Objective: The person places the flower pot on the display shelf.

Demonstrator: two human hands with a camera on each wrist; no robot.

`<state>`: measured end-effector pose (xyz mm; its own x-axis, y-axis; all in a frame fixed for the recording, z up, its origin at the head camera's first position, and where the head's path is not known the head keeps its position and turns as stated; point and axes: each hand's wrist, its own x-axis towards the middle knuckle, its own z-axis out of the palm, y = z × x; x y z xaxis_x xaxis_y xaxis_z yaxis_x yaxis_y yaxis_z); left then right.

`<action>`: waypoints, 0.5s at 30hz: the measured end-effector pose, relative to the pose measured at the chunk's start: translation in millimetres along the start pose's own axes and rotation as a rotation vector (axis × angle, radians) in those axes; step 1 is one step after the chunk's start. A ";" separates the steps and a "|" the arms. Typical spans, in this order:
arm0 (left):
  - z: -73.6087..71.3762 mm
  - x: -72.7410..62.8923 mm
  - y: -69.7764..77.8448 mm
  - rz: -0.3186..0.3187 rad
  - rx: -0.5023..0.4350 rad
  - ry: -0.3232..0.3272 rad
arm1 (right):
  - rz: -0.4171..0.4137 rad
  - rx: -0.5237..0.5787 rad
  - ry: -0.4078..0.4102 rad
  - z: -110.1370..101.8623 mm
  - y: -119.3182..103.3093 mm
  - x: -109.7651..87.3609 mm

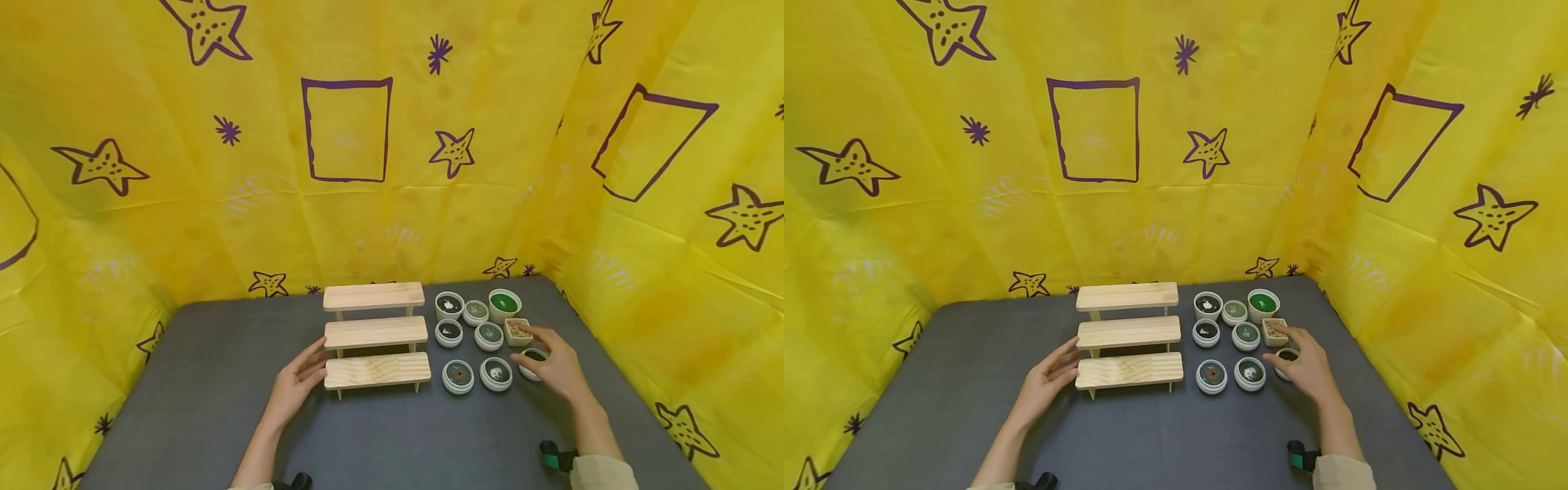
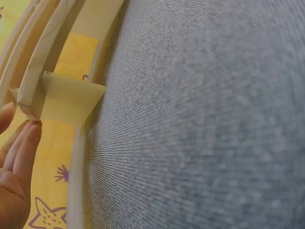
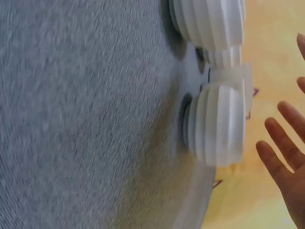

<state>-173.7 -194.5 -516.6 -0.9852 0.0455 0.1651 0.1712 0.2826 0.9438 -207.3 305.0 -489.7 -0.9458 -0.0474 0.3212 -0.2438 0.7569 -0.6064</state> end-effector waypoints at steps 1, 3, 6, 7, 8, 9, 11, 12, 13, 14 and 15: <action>-0.3 0.3 -0.4 0.002 -0.001 0.001 | 0.015 0.009 -0.006 -1.5 1.7 -0.9; -0.5 1.1 -1.0 0.004 -0.001 0.006 | 0.045 0.022 -0.019 -5.0 4.8 -2.3; -0.3 1.8 -1.6 -0.010 -0.008 0.008 | 0.087 0.030 -0.033 -10.0 8.3 -4.7; -0.2 2.1 -2.0 -0.017 -0.016 0.006 | 0.098 0.028 -0.039 -11.3 9.4 -5.4; 0.0 2.2 -2.1 -0.021 -0.024 0.008 | 0.109 0.026 -0.046 -12.3 10.2 -6.2; 0.2 2.2 -2.1 -0.031 -0.035 0.006 | 0.117 0.022 -0.054 -13.1 10.8 -7.1; 0.5 2.0 -2.5 -0.037 -0.056 0.000 | 0.139 0.022 -0.071 -13.7 12.9 -8.8; 0.8 1.9 -2.8 -0.042 -0.067 -0.001 | 0.151 0.026 -0.080 -13.7 14.2 -9.7; 0.9 1.6 -3.0 -0.040 -0.074 -0.005 | 0.163 0.033 -0.089 -13.6 15.6 -10.6; 1.0 1.5 -3.2 -0.040 -0.080 -0.007 | 0.177 0.039 -0.098 -13.4 17.0 -11.5; 1.1 1.4 -3.8 -0.043 -0.084 -0.010 | 0.192 0.046 -0.105 -13.1 18.7 -12.3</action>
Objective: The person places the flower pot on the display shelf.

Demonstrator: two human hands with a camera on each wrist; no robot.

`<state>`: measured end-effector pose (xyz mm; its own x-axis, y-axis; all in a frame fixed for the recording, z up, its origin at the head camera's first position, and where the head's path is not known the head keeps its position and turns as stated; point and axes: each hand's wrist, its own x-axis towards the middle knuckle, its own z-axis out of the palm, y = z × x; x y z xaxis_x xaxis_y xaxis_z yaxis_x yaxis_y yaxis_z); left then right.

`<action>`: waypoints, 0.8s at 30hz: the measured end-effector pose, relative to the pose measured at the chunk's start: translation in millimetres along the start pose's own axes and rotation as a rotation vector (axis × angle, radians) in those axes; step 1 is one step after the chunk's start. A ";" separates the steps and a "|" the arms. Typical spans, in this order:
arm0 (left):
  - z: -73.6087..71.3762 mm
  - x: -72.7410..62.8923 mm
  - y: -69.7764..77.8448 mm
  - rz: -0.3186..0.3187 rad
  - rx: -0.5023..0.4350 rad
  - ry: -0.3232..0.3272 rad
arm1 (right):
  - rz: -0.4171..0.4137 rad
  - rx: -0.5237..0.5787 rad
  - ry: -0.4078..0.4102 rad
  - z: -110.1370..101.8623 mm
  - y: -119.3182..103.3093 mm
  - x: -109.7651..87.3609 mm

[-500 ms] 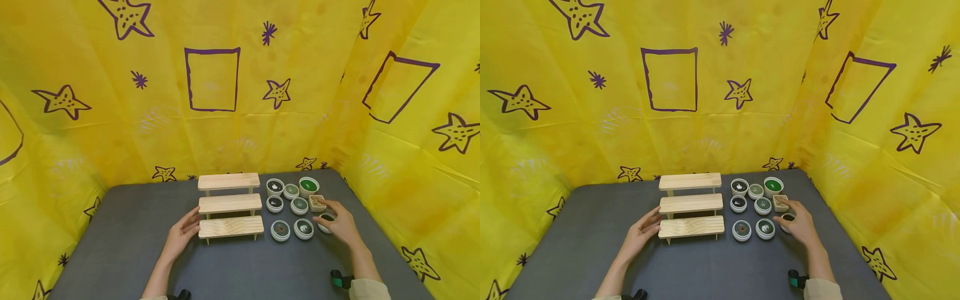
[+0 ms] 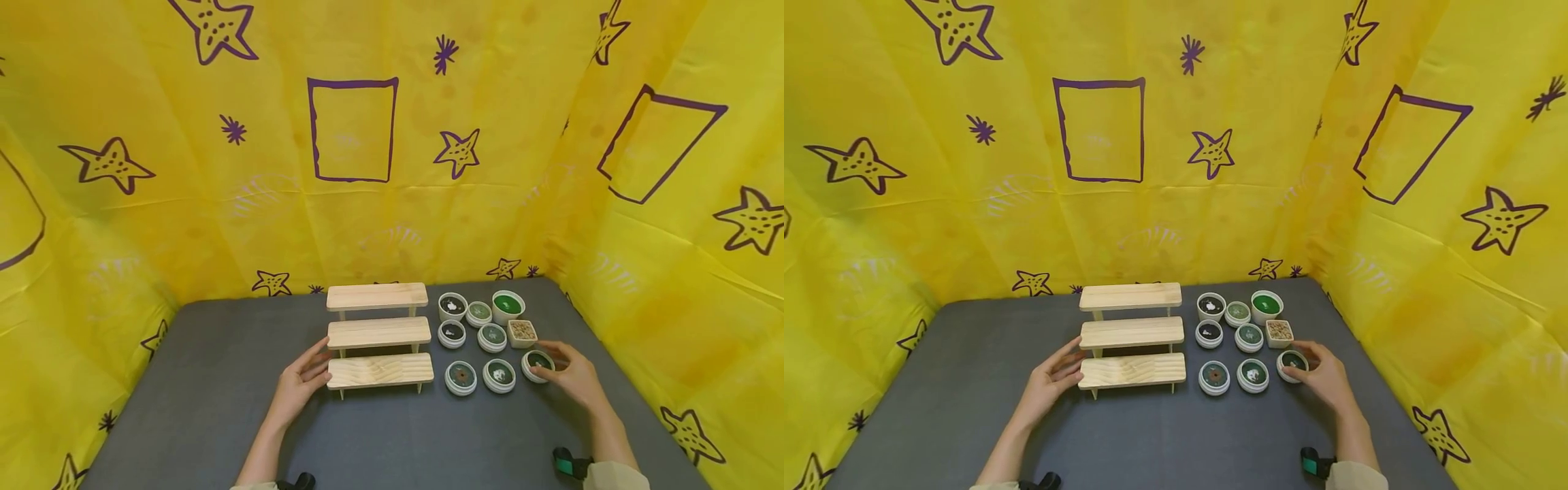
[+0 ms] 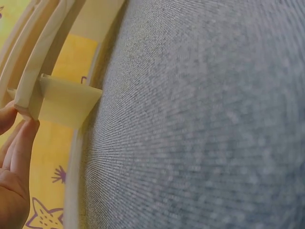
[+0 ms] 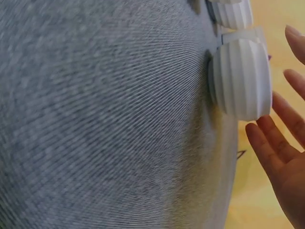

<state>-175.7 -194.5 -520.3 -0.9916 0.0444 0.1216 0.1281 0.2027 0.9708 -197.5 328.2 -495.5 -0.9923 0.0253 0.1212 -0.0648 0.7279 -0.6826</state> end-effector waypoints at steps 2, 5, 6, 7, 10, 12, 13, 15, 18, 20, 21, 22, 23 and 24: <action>0.4 0.1 -0.7 -0.004 -0.005 -0.002 | 0.029 0.013 -0.014 0.9 4.0 -0.3; 0.8 0.6 -1.4 -0.018 -0.012 0.000 | 0.051 0.016 -0.033 2.6 9.2 0.4; 0.9 0.7 -1.5 -0.021 -0.011 0.001 | 0.057 0.012 -0.036 3.5 11.1 0.9; 1.0 0.7 -1.2 -0.027 -0.012 0.003 | 0.060 0.005 -0.039 4.2 12.6 1.3; 1.1 0.8 -0.9 -0.039 -0.007 0.006 | 0.064 -0.020 -0.045 5.9 15.9 1.8; 1.2 1.1 -0.5 -0.047 -0.003 0.009 | 0.063 -0.031 -0.045 7.0 17.4 1.3; 1.3 1.2 -0.4 -0.051 -0.003 0.010 | 0.061 -0.035 -0.045 7.4 17.7 0.8; 1.2 1.6 0.2 -0.047 -0.005 0.008 | 0.057 -0.037 -0.044 8.5 18.2 -0.2; 0.9 1.9 1.5 -0.048 -0.014 0.000 | 0.055 -0.032 -0.043 10.4 18.9 -0.9; 0.5 1.7 2.4 -0.050 -0.021 -0.003 | 0.060 -0.028 -0.043 11.5 18.8 -0.9; 0.3 1.7 2.6 -0.053 -0.024 -0.004 | 0.062 -0.026 -0.041 12.0 18.8 -0.7; 0.2 1.6 2.6 -0.053 -0.025 -0.005 | 0.063 -0.026 -0.040 12.5 18.7 -0.5; 0.0 1.5 2.8 -0.054 -0.028 -0.005 | 0.063 -0.027 -0.040 12.9 18.7 -0.3; -0.3 1.5 2.6 -0.054 -0.028 -0.006 | 0.062 -0.027 -0.039 13.2 18.7 0.1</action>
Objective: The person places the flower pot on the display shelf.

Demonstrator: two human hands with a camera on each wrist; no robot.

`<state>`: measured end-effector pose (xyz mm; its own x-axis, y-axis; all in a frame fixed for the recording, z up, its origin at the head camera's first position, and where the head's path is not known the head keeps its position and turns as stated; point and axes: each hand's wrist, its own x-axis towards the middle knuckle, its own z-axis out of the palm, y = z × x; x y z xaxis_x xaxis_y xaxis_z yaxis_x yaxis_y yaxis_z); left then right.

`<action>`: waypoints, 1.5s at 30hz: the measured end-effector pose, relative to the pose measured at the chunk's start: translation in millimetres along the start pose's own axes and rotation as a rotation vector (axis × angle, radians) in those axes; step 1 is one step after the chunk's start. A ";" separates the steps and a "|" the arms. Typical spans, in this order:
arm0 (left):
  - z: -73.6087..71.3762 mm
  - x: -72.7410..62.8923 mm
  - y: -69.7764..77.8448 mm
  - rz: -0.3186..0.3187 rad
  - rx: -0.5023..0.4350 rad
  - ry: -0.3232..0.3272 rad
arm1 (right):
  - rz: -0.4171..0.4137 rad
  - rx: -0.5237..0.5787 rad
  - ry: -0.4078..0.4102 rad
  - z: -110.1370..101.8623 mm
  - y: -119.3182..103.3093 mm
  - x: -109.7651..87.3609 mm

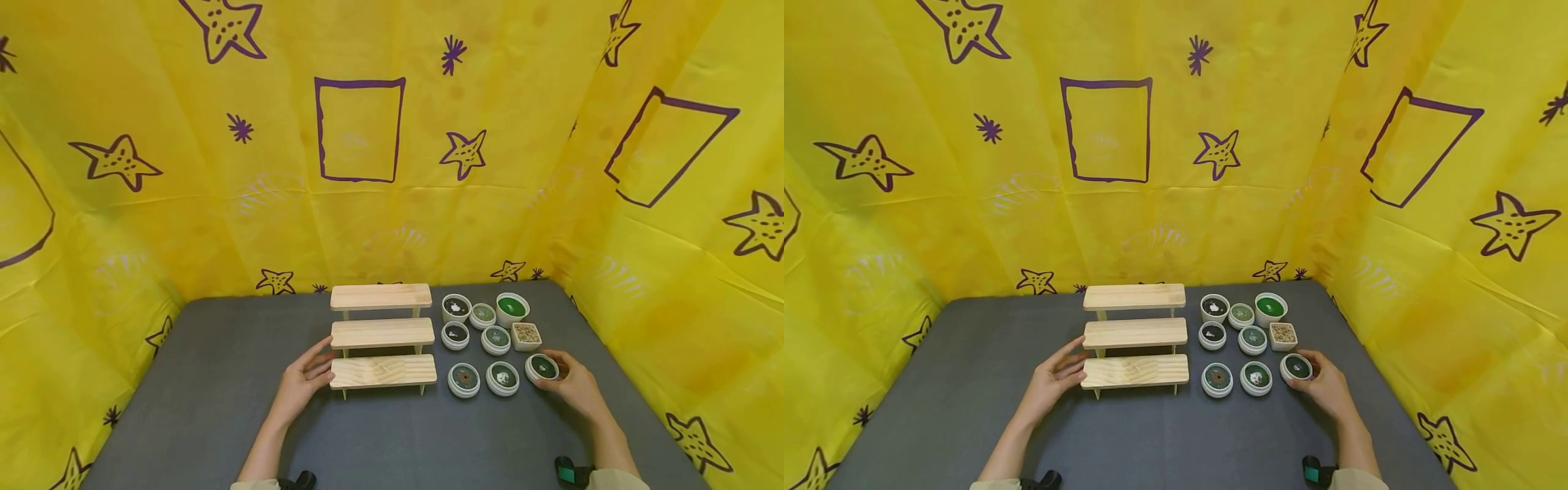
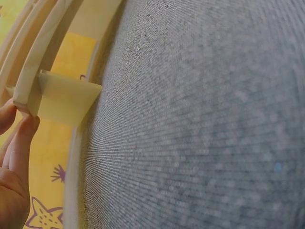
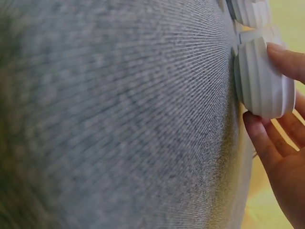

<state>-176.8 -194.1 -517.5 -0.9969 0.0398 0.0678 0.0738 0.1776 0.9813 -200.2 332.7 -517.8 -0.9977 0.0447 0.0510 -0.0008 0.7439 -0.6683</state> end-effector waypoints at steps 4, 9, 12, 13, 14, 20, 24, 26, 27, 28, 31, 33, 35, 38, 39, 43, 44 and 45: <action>-0.1 0.0 -1.1 0.000 0.000 0.001 | -0.003 -0.008 0.009 0.8 0.6 0.2; 0.4 0.2 -1.6 -0.001 -0.005 -0.008 | -0.010 -0.019 0.024 1.2 0.5 0.2; 0.9 0.3 -1.1 0.001 -0.010 -0.014 | -0.024 -0.022 0.037 0.8 -1.5 0.8; 1.1 0.3 -0.9 -0.001 -0.012 -0.015 | -0.029 -0.022 0.044 0.3 -2.8 1.3; 1.3 0.2 -0.8 -0.001 -0.014 -0.016 | -0.035 -0.024 0.048 -0.4 -4.3 2.0; 1.6 -0.2 -1.0 -0.006 -0.016 -0.017 | -0.072 -0.015 0.067 -7.3 -19.1 7.3; 1.5 0.0 -1.9 -0.008 -0.011 -0.010 | -0.088 -0.001 0.072 -11.2 -31.4 11.8; 1.2 0.3 -2.1 -0.006 -0.007 -0.007 | -0.095 0.000 0.069 -12.6 -37.5 14.6; 1.1 0.4 -2.1 -0.003 -0.005 -0.004 | -0.096 0.003 0.067 -13.0 -40.8 16.0; 1.0 0.6 -2.2 -0.003 -0.003 -0.003 | -0.100 0.004 0.064 -13.3 -43.7 17.9; 0.7 0.9 -1.9 0.001 0.003 -0.001 | -0.117 0.016 0.056 -13.8 -54.0 23.8; 0.7 1.2 -2.2 -0.001 0.006 0.001 | -0.136 0.026 0.057 -13.8 -61.2 28.5; 0.8 1.6 -2.8 -0.005 0.008 0.002 | -0.152 0.034 0.055 -14.2 -69.1 33.2; 1.1 2.0 -3.3 -0.004 0.007 0.004 | -0.176 0.043 0.049 -14.2 -81.2 40.9; 1.1 2.0 -3.4 -0.004 0.006 0.005 | -0.181 0.047 0.045 -13.9 -85.6 43.2; 0.6 2.0 -3.6 -0.004 0.006 0.008 | -0.216 0.069 0.033 -10.1 -103.6 52.7; 0.2 1.9 -3.6 -0.003 0.007 0.006 | -0.223 0.072 0.029 -8.6 -108.0 54.8; -0.1 1.8 -3.5 -0.005 0.007 0.005 | -0.232 0.081 0.025 -7.0 -112.3 57.2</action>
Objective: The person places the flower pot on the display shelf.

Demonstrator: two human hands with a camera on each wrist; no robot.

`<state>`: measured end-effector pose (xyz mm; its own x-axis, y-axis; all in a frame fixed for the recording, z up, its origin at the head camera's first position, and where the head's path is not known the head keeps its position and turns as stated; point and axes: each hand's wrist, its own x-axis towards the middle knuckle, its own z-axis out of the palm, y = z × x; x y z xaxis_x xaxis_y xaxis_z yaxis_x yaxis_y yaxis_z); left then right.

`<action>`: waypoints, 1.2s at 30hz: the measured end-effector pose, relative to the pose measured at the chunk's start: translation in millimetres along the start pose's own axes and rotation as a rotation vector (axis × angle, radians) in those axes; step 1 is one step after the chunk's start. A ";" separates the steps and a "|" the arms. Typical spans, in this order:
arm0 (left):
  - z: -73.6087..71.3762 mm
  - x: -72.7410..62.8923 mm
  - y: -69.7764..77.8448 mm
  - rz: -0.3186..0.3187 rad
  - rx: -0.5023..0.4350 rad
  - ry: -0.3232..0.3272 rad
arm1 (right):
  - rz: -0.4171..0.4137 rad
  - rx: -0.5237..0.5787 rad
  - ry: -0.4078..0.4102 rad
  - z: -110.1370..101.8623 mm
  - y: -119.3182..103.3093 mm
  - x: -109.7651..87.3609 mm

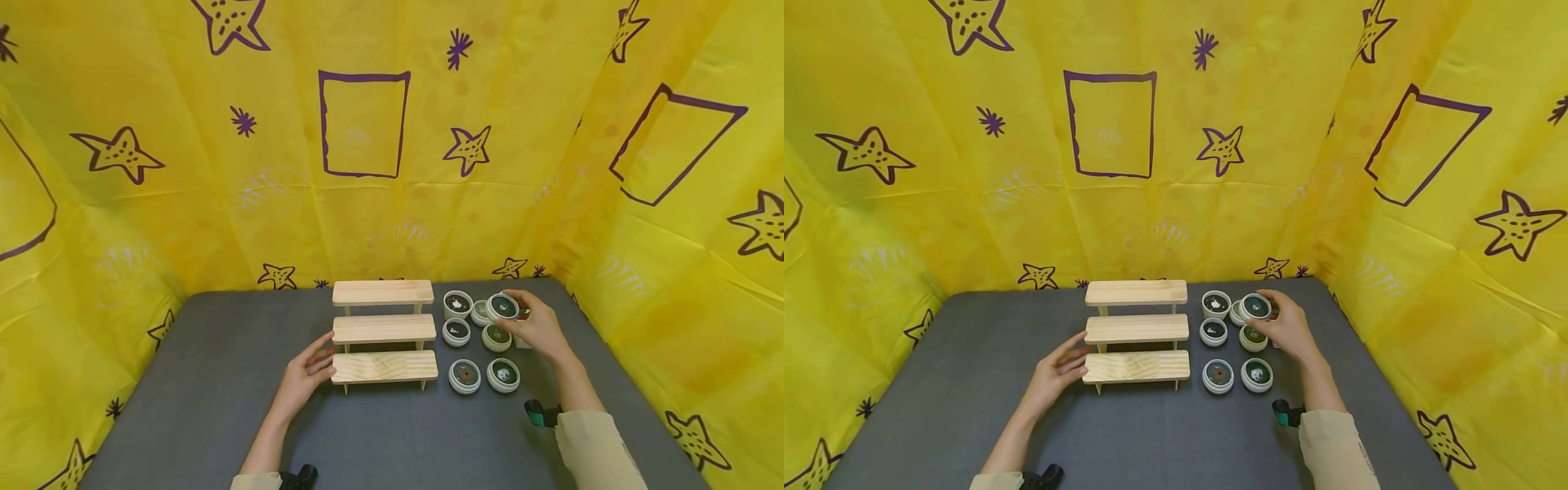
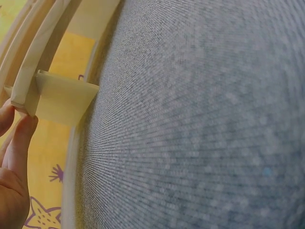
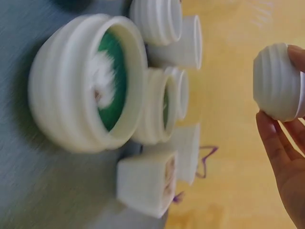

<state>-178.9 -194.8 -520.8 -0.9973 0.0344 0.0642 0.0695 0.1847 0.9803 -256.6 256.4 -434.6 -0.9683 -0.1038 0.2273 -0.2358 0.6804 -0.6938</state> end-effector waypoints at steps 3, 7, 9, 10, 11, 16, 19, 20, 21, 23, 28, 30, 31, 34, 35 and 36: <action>-0.4 0.2 0.4 0.004 -0.001 -0.003 | -0.024 0.021 -0.007 5.5 -10.8 9.9; -0.5 -0.7 0.1 0.003 -0.004 -0.003 | -0.059 0.040 -0.009 12.4 -27.6 21.2; -0.7 -1.3 -0.6 0.002 -0.005 -0.002 | -0.076 0.042 -0.017 16.0 -36.6 25.6; -0.8 -1.5 -0.8 0.006 -0.006 -0.001 | -0.086 0.046 -0.023 17.5 -41.1 27.9; -0.9 -1.6 -1.0 0.013 -0.004 0.001 | -0.094 0.047 -0.027 19.1 -45.3 30.1; -0.3 -0.9 -2.4 0.028 0.003 0.003 | -0.128 0.064 -0.054 27.2 -63.2 38.8; 0.1 -0.2 -2.6 0.022 0.004 0.000 | -0.157 0.069 -0.054 33.1 -71.8 42.9; 0.2 0.0 -2.5 0.023 0.003 -0.001 | -0.168 0.072 -0.051 35.4 -74.5 44.1; 0.2 0.2 -2.3 0.024 0.002 -0.002 | -0.176 0.079 -0.047 37.8 -77.3 45.1; 0.6 0.4 -1.9 0.023 0.000 -0.004 | -0.189 0.103 -0.044 41.9 -83.8 47.3; 1.0 1.2 -1.3 0.029 -0.002 -0.008 | -0.176 0.142 -0.063 50.6 -101.5 53.2; 1.0 1.6 -1.3 0.033 0.000 -0.009 | -0.179 0.144 -0.069 53.6 -107.3 56.4; 0.9 1.9 -1.2 0.034 0.000 -0.010 | -0.186 0.151 -0.069 55.3 -110.0 58.4; 0.9 2.0 -1.4 0.038 -0.002 -0.010 | -0.223 0.162 -0.068 60.9 -117.0 64.1; 1.0 1.7 -1.7 0.037 -0.002 -0.008 | -0.235 0.166 -0.069 62.9 -119.2 65.7; 1.1 1.4 -1.9 0.036 -0.003 -0.007 | -0.244 0.171 -0.072 65.5 -121.0 67.3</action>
<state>-180.4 -194.0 -522.7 -0.9940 0.0483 0.0985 0.1057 0.1804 0.9779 -298.6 119.6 -380.1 -0.8831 -0.3046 0.3568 -0.4669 0.4973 -0.7313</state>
